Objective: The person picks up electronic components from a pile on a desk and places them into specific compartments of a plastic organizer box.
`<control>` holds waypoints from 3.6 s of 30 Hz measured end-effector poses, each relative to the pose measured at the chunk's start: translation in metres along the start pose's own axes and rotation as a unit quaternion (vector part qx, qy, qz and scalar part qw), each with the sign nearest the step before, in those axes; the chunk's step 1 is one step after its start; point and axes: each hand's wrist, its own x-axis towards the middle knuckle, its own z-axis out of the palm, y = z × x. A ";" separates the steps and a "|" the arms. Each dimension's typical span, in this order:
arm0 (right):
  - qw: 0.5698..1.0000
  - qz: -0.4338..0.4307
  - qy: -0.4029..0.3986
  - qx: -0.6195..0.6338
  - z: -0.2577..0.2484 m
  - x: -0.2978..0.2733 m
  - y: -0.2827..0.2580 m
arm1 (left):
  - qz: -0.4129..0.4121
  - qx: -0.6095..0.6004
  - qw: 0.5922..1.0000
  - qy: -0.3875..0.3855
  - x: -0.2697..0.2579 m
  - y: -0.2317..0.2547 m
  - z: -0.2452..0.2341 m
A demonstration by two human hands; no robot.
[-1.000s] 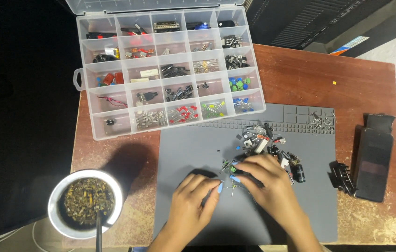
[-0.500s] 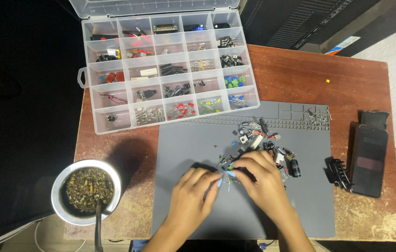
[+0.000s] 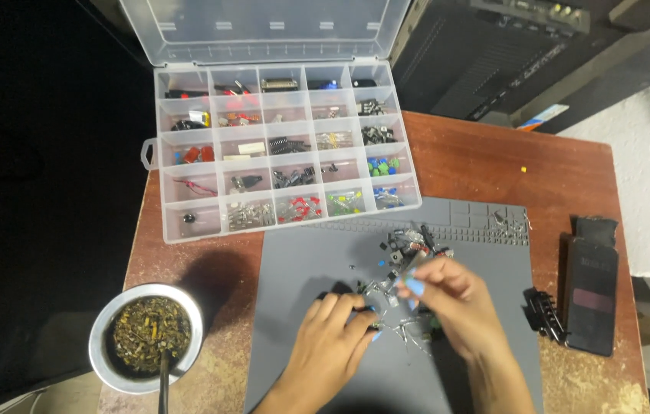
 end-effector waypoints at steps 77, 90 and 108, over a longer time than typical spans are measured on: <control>0.869 -0.310 -0.065 -0.380 0.055 -0.057 0.014 | -0.172 -0.274 0.942 0.086 -0.021 0.008 -0.031; 0.853 -0.352 -0.010 -0.385 0.063 -0.066 0.005 | -0.104 -0.183 0.968 0.133 -0.015 0.025 -0.043; 0.820 -0.421 -0.013 -0.387 0.067 -0.063 0.008 | -0.140 -0.208 0.955 0.159 -0.014 0.033 -0.041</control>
